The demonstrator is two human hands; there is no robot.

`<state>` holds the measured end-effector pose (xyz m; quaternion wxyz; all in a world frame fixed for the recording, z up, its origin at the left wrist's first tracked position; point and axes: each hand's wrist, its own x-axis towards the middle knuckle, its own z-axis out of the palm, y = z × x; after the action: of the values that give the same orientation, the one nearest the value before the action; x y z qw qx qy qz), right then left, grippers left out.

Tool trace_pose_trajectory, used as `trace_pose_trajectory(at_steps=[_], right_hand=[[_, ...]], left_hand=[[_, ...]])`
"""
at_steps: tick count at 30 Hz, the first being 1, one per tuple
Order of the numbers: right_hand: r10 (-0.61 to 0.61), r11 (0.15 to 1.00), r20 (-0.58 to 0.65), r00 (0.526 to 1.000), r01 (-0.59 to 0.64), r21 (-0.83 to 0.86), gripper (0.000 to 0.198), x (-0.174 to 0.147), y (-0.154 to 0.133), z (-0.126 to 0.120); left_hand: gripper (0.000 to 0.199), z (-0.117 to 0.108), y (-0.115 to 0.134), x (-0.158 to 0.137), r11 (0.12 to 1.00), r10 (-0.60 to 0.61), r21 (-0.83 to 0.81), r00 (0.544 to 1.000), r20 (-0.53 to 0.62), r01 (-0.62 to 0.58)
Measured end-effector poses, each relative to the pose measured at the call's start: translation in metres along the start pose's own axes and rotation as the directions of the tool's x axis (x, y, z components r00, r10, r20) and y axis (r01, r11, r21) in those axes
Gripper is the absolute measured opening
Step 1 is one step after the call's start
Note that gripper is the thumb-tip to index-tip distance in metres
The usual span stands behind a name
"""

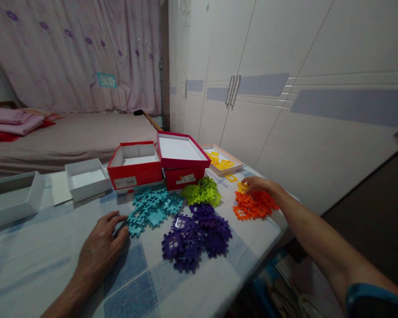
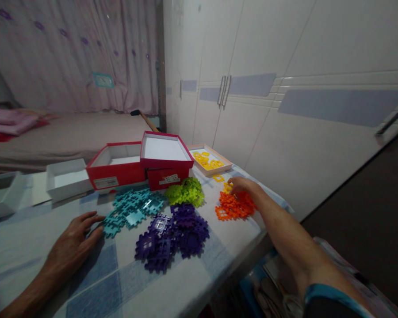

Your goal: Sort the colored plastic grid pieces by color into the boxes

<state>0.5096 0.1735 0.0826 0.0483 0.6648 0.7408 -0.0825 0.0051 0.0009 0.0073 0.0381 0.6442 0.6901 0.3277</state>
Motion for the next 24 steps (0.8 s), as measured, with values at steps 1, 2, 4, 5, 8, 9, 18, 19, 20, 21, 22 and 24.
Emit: trace_pose_trajectory(at_steps=[1,2,4,5,8,9,18,19,20,21,22,24], right_hand=[[0.017,1.0,0.009,1.0,-0.017,0.014,0.059,-0.001,-0.002,0.002],[0.037,0.999,0.017,0.999,-0.038,0.03,0.06,-0.001,-0.004,0.003],[0.072,0.995,0.026,0.997,-0.074,0.061,0.062,0.0,-0.009,0.005],[0.083,0.994,0.028,0.996,-0.085,0.073,0.063,0.001,-0.01,0.005],[0.099,0.99,0.042,0.994,-0.103,0.092,0.065,0.004,-0.012,0.004],[0.1,0.99,0.048,0.994,-0.104,0.091,0.065,0.005,-0.011,0.003],[0.1,0.995,0.019,0.995,-0.1,0.026,0.062,0.008,-0.013,0.007],[0.097,0.995,0.004,0.995,-0.097,0.024,0.064,0.007,-0.014,0.008],[0.093,0.995,-0.011,0.996,-0.093,0.023,0.065,0.006,-0.015,0.009],[0.089,0.996,-0.025,0.996,-0.089,0.023,0.066,0.004,-0.016,0.009],[0.085,0.996,-0.037,0.996,-0.084,0.023,0.067,0.003,-0.017,0.01],[0.077,0.997,-0.06,0.995,-0.076,0.021,0.066,0.001,-0.019,0.011]], left_hand=[[0.042,0.0,0.0,0.0,1.0,0.004,-0.003,1.0,-0.003,-0.004],[0.042,0.0,0.0,0.0,1.0,0.007,-0.005,1.0,-0.005,-0.007],[0.043,0.0,-0.001,0.0,1.0,0.008,-0.012,1.0,0.001,-0.008],[0.043,0.001,-0.002,0.0,1.0,0.005,-0.016,1.0,0.004,-0.005],[0.042,0.001,-0.002,0.0,1.0,-0.004,-0.021,1.0,0.003,0.004],[0.042,0.001,-0.002,-0.001,1.0,-0.004,-0.019,1.0,0.002,0.004],[0.046,-0.001,0.002,0.0,1.0,-0.002,0.003,1.0,0.009,0.001],[0.046,-0.001,0.003,0.0,1.0,-0.008,0.002,1.0,0.014,0.008],[0.046,-0.001,0.003,0.0,1.0,-0.012,0.001,1.0,0.014,0.012],[0.046,-0.001,0.003,0.0,1.0,-0.014,-0.001,1.0,0.012,0.014],[0.046,-0.001,0.003,0.0,1.0,-0.014,-0.002,1.0,0.006,0.014],[0.044,-0.001,0.002,0.0,1.0,-0.013,-0.003,1.0,-0.001,0.013]])
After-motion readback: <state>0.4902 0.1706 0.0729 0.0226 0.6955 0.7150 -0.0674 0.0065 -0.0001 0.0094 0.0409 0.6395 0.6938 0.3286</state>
